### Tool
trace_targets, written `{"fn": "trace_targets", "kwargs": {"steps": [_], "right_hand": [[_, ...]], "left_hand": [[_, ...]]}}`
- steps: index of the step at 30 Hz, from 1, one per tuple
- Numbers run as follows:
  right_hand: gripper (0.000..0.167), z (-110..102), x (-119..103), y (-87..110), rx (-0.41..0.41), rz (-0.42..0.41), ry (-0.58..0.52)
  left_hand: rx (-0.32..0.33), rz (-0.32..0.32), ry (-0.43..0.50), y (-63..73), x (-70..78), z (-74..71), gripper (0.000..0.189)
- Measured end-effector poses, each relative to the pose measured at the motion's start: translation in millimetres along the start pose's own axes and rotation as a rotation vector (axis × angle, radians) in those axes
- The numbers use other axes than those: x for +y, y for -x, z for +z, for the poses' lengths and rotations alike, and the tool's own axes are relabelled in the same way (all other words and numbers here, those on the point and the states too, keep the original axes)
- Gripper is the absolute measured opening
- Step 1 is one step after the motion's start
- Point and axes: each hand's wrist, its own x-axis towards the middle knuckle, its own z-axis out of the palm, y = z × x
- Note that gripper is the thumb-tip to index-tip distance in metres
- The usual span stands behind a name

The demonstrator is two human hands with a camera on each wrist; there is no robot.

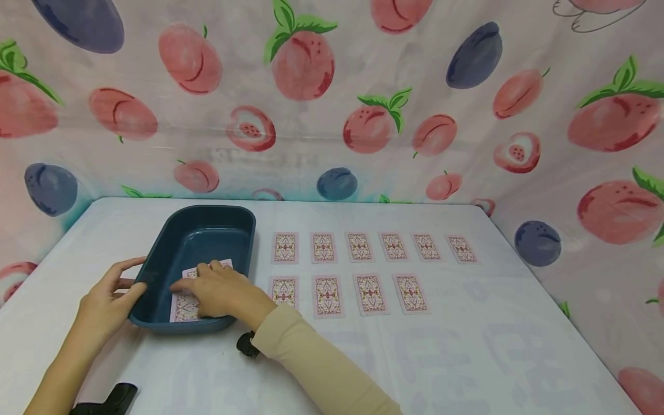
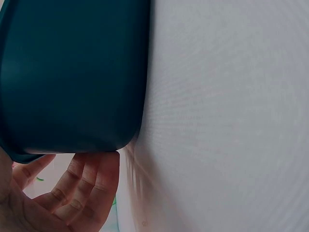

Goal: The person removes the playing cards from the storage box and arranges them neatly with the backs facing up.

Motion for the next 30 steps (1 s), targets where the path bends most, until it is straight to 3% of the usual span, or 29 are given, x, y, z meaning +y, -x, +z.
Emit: {"fn": "trace_targets", "kwargs": {"steps": [9,19,30], "right_hand": [[0.052,0.4,2.3,1.1,0.065,-0.051,-0.021],[0.033,1.8,5.4,4.5,0.164,-0.098,-0.125],[0.029,1.4,9.7,10.2,0.284,-0.168,-0.164]], "left_hand": [[0.001,0.009,0.001,0.5,-1.7,-0.4,0.047],[-0.014,0.007,0.005,0.3,-2.8,-1.2,0.049],[-0.005,0.012,-0.001,-0.8,-3.4,0.1,0.048]]}}
